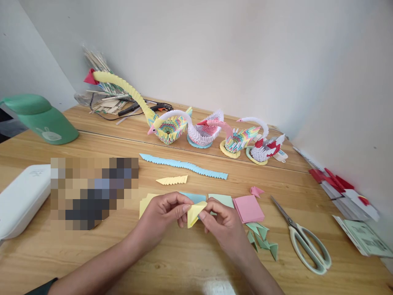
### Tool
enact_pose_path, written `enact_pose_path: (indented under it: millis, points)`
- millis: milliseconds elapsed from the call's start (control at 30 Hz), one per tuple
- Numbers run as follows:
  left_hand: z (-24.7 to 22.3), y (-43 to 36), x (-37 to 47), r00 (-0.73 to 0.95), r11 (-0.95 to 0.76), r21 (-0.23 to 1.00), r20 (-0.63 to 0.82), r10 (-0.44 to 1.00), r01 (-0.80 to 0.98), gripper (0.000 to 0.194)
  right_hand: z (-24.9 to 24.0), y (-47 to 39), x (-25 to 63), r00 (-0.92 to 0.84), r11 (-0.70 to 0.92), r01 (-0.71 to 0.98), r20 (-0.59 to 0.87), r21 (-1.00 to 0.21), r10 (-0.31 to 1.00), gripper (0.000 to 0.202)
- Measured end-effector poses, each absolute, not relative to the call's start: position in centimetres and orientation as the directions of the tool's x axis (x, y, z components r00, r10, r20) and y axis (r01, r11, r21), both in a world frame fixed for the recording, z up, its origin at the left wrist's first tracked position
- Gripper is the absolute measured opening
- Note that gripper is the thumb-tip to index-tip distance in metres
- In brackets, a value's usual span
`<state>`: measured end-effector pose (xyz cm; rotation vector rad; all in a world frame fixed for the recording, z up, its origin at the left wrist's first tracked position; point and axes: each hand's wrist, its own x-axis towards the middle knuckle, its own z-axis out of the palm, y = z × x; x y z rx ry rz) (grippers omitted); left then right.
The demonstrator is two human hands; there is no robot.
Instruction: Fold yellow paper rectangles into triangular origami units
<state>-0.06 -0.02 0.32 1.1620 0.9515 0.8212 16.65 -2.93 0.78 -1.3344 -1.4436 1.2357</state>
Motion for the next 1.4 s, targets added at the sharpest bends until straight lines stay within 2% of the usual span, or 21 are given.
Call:
enact_pose_path:
  millis: [167, 300, 400, 500, 633, 767, 833, 967, 1133, 1267, 1333, 1400]
  points:
    - [0.5, -0.6, 0.0, 0.371, -0.069, 0.980, -0.006, 0.929, 0.186, 0.013, 0.3, -3.1, 16.0, -0.008, -0.057, 0.247, -0.061, -0.967, 0.998, 0.022]
    - [0.5, -0.7, 0.1, 0.394, -0.132, 0.955, 0.017, 0.919, 0.266, 0.019, 0.3, -3.2, 15.6, 0.050, -0.062, 0.313, -0.049, -0.948, 0.998, 0.022]
    - [0.3, -0.6, 0.2, 0.388, -0.074, 0.967, -0.028, 0.921, 0.244, 0.021, 0.6, -3.2, 15.7, 0.023, -0.026, 0.315, -0.020, -0.949, 1.000, 0.024]
    - [-0.3, -0.3, 0.2, 0.384, 0.107, 0.988, -0.143, 0.912, 0.115, 0.023, 1.1, -3.2, 16.2, -0.017, 0.015, 0.302, 0.011, -0.953, 1.000, 0.024]
    - [-1.0, 0.3, 0.0, 0.468, 0.317, 0.948, -0.264, 0.843, -0.037, 0.029, 1.3, -3.1, 17.1, -0.012, 0.026, 0.318, 0.024, -0.948, 1.000, 0.024]
    - [-1.0, 0.6, -0.2, 0.514, 0.369, 0.927, -0.285, 0.809, -0.067, 0.027, 1.0, -3.0, 17.5, 0.043, 0.002, 0.304, 0.016, -0.953, 0.999, 0.017]
    - [-0.9, 0.5, -0.2, 0.515, 0.372, 0.925, -0.283, 0.809, -0.077, 0.026, 1.1, -3.0, 17.5, 0.076, -0.006, 0.273, 0.015, -0.962, 0.997, 0.020]
    - [-0.7, 0.1, 0.1, 0.496, 0.342, 0.937, -0.266, 0.827, -0.066, 0.021, 1.2, -3.2, 17.1, 0.027, 0.028, 0.269, 0.037, -0.963, 0.999, 0.022]
    - [-0.3, -0.5, 0.6, 0.478, 0.223, 0.974, -0.213, 0.852, 0.036, 0.013, 0.8, -3.3, 16.8, -0.015, 0.051, 0.315, 0.048, -0.948, 0.999, 0.012]
    - [1.5, -0.8, 0.1, 0.469, -0.032, 0.967, -0.094, 0.878, 0.253, 0.016, 0.6, -3.4, 17.0, 0.010, 0.003, 0.314, 0.007, -0.949, 1.000, 0.017]
    - [2.6, -1.1, -1.1, 0.469, -0.237, 0.887, 0.027, 0.883, 0.395, 0.026, 0.5, -3.4, 17.2, 0.031, -0.019, 0.313, -0.010, -0.949, 0.999, 0.019]
    - [3.4, -1.5, -3.1, 0.472, -0.401, 0.744, 0.130, 0.872, 0.535, 0.040, 0.5, -3.3, 17.5, 0.039, -0.021, 0.322, -0.009, -0.947, 0.999, 0.020]
